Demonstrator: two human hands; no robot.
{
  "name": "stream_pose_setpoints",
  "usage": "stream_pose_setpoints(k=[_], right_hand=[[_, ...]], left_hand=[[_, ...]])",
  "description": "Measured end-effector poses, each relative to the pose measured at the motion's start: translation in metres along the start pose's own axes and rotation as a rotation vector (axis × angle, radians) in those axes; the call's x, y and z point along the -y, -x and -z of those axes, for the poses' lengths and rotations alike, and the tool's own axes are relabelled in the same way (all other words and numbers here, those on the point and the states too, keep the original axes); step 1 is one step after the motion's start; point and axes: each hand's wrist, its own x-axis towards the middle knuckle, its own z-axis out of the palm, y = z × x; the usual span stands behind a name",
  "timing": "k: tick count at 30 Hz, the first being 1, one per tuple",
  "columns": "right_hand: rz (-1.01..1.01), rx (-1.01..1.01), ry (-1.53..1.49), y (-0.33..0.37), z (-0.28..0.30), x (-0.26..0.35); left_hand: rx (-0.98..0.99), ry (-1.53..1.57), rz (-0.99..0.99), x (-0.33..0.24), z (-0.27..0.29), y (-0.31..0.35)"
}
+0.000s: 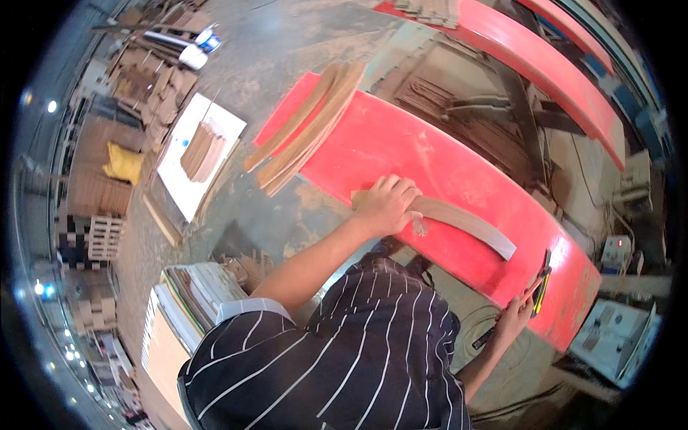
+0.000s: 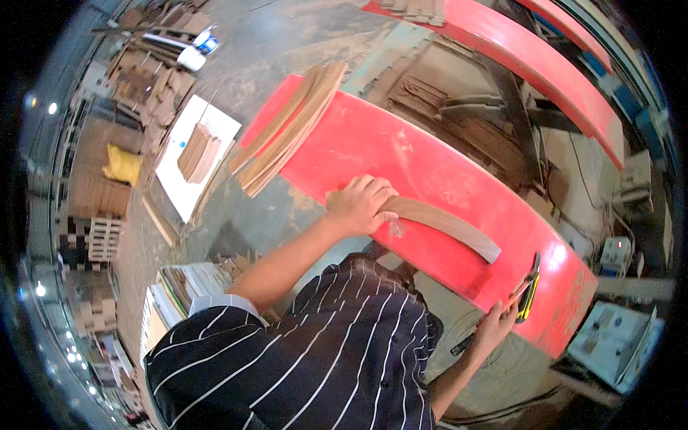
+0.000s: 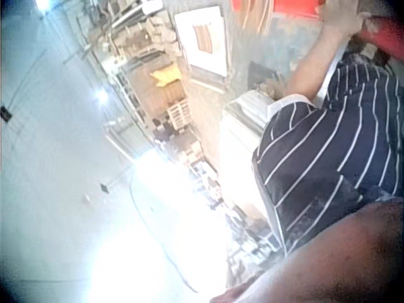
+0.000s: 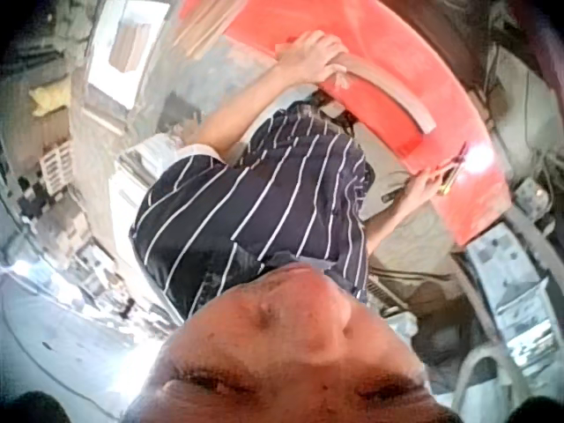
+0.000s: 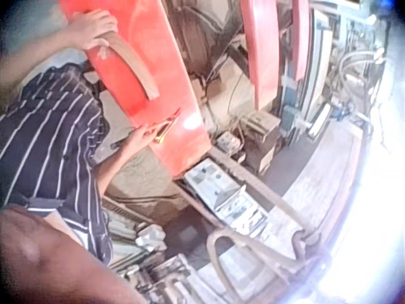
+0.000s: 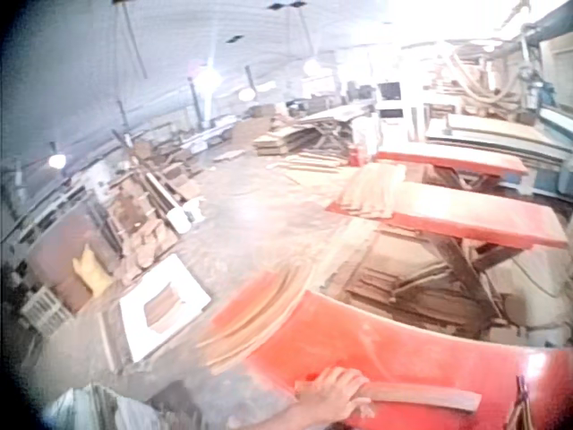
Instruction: The person hammers several curved wooden planks on a red workbench and stacks them together.
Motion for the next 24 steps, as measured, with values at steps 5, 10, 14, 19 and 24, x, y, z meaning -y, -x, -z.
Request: stream_pose_setpoints(k=[5, 10, 14, 19, 24], right_hand=[[0.441, 0.012, 0.291, -0.038, -0.013, -0.034], [0.517, 0.114, 0.638, -0.063, -0.029, -0.043], [0.589, -0.122, 0.939, -0.074, -0.041, -0.008], [0.541, 0.190, 0.185, -0.071, -0.095, 0.040], [0.541, 0.706, -0.072, 0.012, -0.197, 0.100]], left_hand=[[-0.051, -0.017, 0.165, -0.003, 0.021, 0.039], [0.002, 0.266, 0.363, -0.008, 0.053, 0.083], [0.084, 0.450, 0.488, -0.026, 0.074, 0.091], [0.204, 0.803, 0.535, -0.031, 0.093, 0.084], [0.061, 0.783, 0.433, -0.022, 0.108, 0.072]])
